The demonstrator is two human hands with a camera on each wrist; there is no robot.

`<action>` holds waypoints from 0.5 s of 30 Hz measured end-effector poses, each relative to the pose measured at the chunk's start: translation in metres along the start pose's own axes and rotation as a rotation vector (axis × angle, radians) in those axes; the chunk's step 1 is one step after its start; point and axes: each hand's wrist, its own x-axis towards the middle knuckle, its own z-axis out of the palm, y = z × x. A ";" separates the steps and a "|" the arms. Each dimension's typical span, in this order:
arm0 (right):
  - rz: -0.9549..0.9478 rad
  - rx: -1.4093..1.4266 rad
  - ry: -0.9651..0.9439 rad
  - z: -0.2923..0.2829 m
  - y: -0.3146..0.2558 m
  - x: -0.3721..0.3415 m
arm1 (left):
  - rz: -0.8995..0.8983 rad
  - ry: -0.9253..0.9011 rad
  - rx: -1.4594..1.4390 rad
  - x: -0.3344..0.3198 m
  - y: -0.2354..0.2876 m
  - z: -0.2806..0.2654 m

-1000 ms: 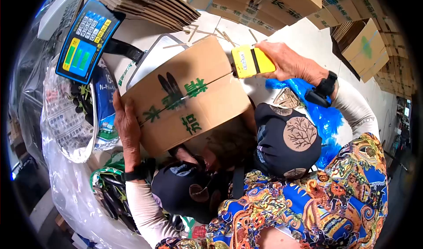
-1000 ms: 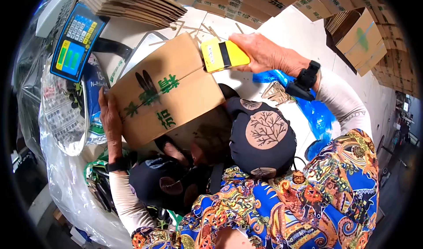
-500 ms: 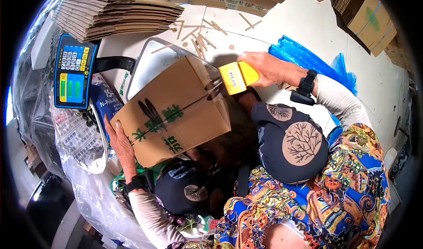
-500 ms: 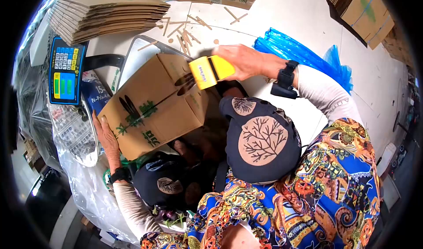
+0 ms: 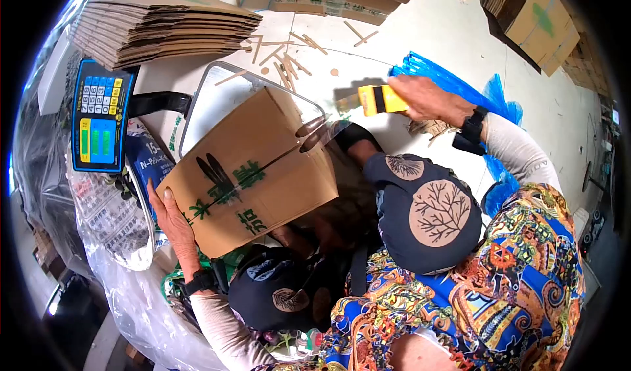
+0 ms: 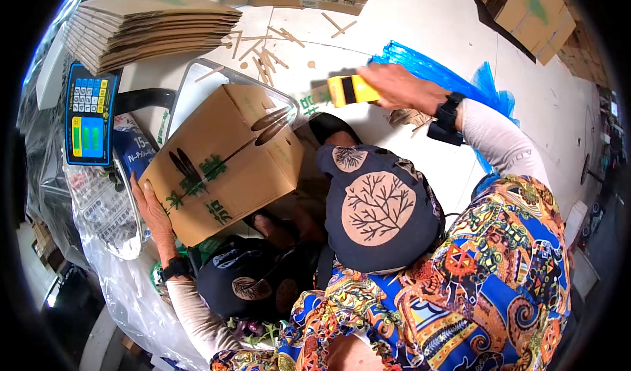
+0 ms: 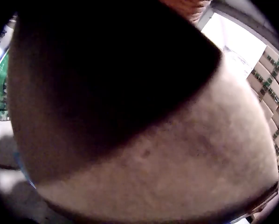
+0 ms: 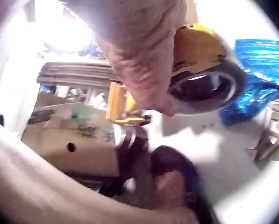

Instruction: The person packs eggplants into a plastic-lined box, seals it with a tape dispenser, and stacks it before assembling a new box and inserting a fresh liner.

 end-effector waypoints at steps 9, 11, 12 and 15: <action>-0.202 -0.328 0.051 0.054 -0.071 0.089 | -0.024 0.013 -0.060 -0.003 0.013 0.007; -0.261 -0.611 0.062 0.097 -0.089 0.126 | -0.020 0.014 -0.066 -0.002 0.013 0.006; -0.241 -0.603 -0.066 0.099 -0.095 0.140 | -0.037 0.008 -0.087 -0.004 0.011 0.006; -0.249 -0.529 0.068 0.064 -0.103 0.123 | -0.036 0.020 -0.118 0.000 0.002 0.007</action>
